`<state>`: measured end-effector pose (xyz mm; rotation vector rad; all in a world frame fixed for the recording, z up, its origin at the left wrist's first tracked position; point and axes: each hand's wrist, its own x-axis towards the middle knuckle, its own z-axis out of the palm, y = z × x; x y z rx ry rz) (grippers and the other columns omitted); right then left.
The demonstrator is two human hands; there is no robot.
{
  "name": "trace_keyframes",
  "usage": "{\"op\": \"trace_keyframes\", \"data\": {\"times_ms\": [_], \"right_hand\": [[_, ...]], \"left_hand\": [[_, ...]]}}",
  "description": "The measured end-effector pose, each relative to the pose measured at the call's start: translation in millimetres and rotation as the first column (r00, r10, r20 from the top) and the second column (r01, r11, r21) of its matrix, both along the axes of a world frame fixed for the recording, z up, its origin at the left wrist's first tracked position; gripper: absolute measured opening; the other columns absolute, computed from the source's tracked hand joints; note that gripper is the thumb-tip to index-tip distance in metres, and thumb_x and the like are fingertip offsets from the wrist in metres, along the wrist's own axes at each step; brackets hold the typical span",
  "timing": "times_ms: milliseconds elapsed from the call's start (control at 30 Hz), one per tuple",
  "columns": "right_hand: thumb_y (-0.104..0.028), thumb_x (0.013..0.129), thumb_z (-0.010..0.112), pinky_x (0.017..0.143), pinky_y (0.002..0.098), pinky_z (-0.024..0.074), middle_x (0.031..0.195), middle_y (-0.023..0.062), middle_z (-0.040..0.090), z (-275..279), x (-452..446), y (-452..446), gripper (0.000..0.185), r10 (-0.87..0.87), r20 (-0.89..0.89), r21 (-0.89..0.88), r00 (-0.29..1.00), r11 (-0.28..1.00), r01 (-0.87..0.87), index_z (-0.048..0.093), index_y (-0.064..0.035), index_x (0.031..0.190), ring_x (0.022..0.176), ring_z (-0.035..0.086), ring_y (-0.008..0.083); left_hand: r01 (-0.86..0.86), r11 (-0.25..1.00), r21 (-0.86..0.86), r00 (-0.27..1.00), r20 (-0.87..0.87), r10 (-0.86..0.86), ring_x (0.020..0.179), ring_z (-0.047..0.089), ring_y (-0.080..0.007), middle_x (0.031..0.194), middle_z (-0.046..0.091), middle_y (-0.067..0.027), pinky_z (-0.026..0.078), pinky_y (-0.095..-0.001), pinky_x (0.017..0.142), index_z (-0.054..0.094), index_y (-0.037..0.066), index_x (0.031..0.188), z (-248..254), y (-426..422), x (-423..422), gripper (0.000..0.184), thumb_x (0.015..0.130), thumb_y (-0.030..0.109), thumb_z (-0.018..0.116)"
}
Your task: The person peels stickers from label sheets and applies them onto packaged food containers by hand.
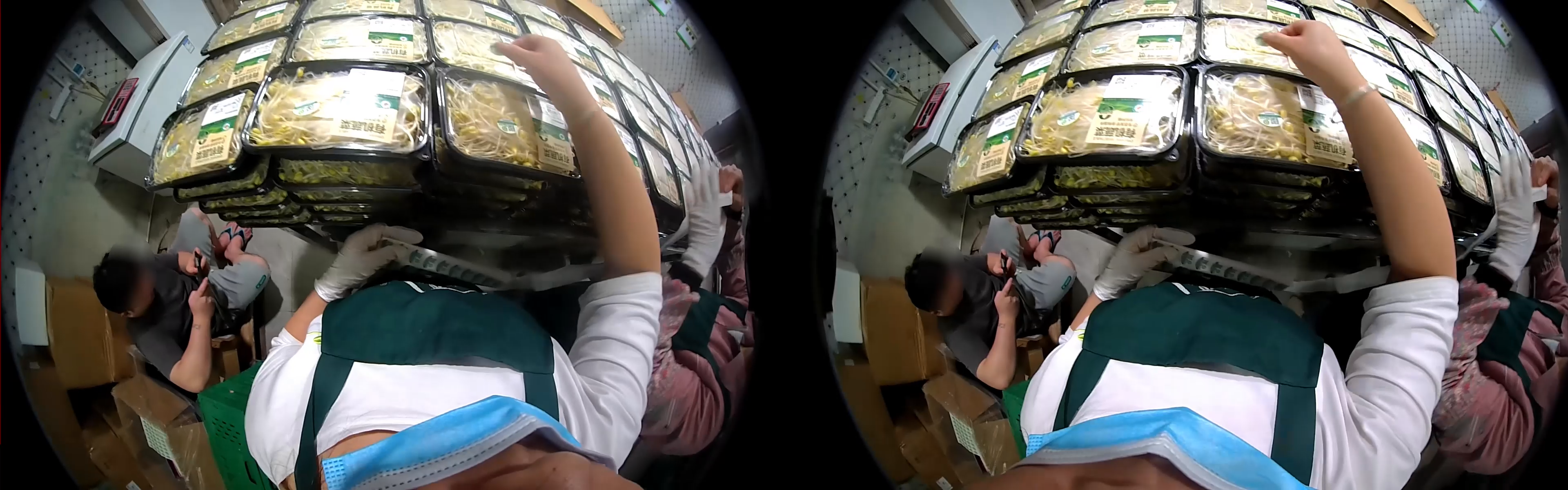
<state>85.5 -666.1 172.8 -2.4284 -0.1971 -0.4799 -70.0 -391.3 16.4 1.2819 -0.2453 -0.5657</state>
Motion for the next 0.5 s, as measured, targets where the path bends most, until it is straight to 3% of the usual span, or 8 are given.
{"op": "trace_keyframes", "data": {"times_ms": [67,133,200,267,300,367,400,500], "right_hand": [[-0.028,0.072,0.061,0.044,0.0227,0.0371,0.052,0.0033,0.050,4.3,14.1,18.0,0.029,-0.025,-0.155,0.012,0.988,1.000,0.027,0.057,0.0007,0.070,0.046,0.044,0.0092],[-0.029,0.072,0.059,0.047,0.0262,0.0417,0.053,0.0072,0.053,-5.0,24.9,26.9,0.030,0.003,-0.075,-0.113,0.997,0.994,-0.012,0.057,0.0011,0.068,0.047,0.050,0.0135],[-0.041,0.074,0.053,0.054,0.0319,0.0448,0.054,0.0093,0.054,-6.6,27.2,27.5,0.041,-0.065,0.003,-0.364,0.998,0.930,0.061,0.057,-0.0011,0.061,0.049,0.054,0.0187],[-0.045,0.075,0.049,0.057,0.0306,0.0450,0.054,0.0095,0.054,0.9,32.5,21.8,0.045,-0.219,-0.170,-0.510,0.961,0.854,0.105,0.057,-0.0032,0.060,0.051,0.054,0.0190],[-0.049,0.075,0.047,0.057,0.0314,0.0451,0.055,0.0102,0.054,-1.7,32.5,12.6,0.050,-0.193,-0.169,-0.443,0.966,0.891,0.101,0.056,-0.0039,0.057,0.049,0.052,0.0197],[-0.036,0.079,0.049,0.054,0.0269,0.0431,0.060,0.0095,0.056,-5.6,28.4,0.1,0.038,-0.174,-0.153,-0.281,0.973,0.951,0.126,0.056,0.0005,0.075,0.051,0.051,0.0155],[-0.030,0.080,0.049,0.054,0.0246,0.0420,0.064,0.0091,0.057,-2.2,23.6,-3.2,0.033,-0.132,-0.185,-0.135,0.974,0.985,0.108,0.055,0.0018,0.082,0.054,0.051,0.0130],[-0.019,0.081,0.050,0.058,0.0205,0.0395,0.078,0.0047,0.055,23.5,-52.5,19.4,0.024,0.096,0.186,0.083,0.978,0.990,-0.113,0.053,0.0022,0.092,0.066,0.047,0.0072]], "left_hand": [[0.076,0.997,0.002,0.995,0.069,-0.076,0.076,0.052,-0.0096,0.096,0.058,-0.0098,0.043,-0.0208,0.071,0.054,-0.005,0.097,-9.6,9.7,4.6,0.019,0.078,-0.003,0.047],[0.107,0.993,0.055,0.994,0.006,-0.108,0.076,0.053,-0.0101,0.095,0.058,-0.0104,0.043,-0.0212,0.072,0.054,-0.005,0.095,-6.9,20.6,5.6,0.018,0.078,-0.003,0.048],[0.056,0.998,0.020,0.998,-0.021,-0.055,0.088,0.054,-0.0140,0.098,0.058,-0.0124,0.042,-0.0222,0.075,0.055,-0.006,0.090,-12.2,30.4,4.2,0.015,0.078,-0.003,0.049],[0.053,0.999,0.001,0.996,-0.068,-0.053,0.092,0.053,-0.0164,0.098,0.058,-0.0134,0.042,-0.0229,0.076,0.056,-0.007,0.087,-11.3,40.7,3.2,0.013,0.076,-0.004,0.049],[0.024,1.000,-0.015,0.994,-0.102,-0.026,0.090,0.054,-0.0168,0.097,0.058,-0.0136,0.042,-0.0235,0.077,0.056,-0.007,0.087,-7.9,43.7,1.3,0.013,0.076,-0.005,0.049],[-0.024,1.000,-0.001,0.989,-0.145,0.023,0.086,0.055,-0.0169,0.095,0.059,-0.0138,0.042,-0.0248,0.077,0.056,-0.006,0.086,-5.5,48.7,2.0,0.014,0.075,-0.003,0.048],[0.008,1.000,0.017,0.999,0.035,-0.008,0.084,0.054,-0.0154,0.094,0.059,-0.0129,0.042,-0.0245,0.075,0.057,-0.005,0.088,-10.7,55.5,8.2,0.017,0.077,0.002,0.047],[-0.278,0.958,-0.069,0.961,-0.023,0.277,0.084,0.054,-0.0142,0.094,0.059,-0.0111,0.040,-0.0232,0.076,0.056,-0.005,0.094,-3.4,61.4,5.4,0.023,0.075,0.004,0.045]]}}
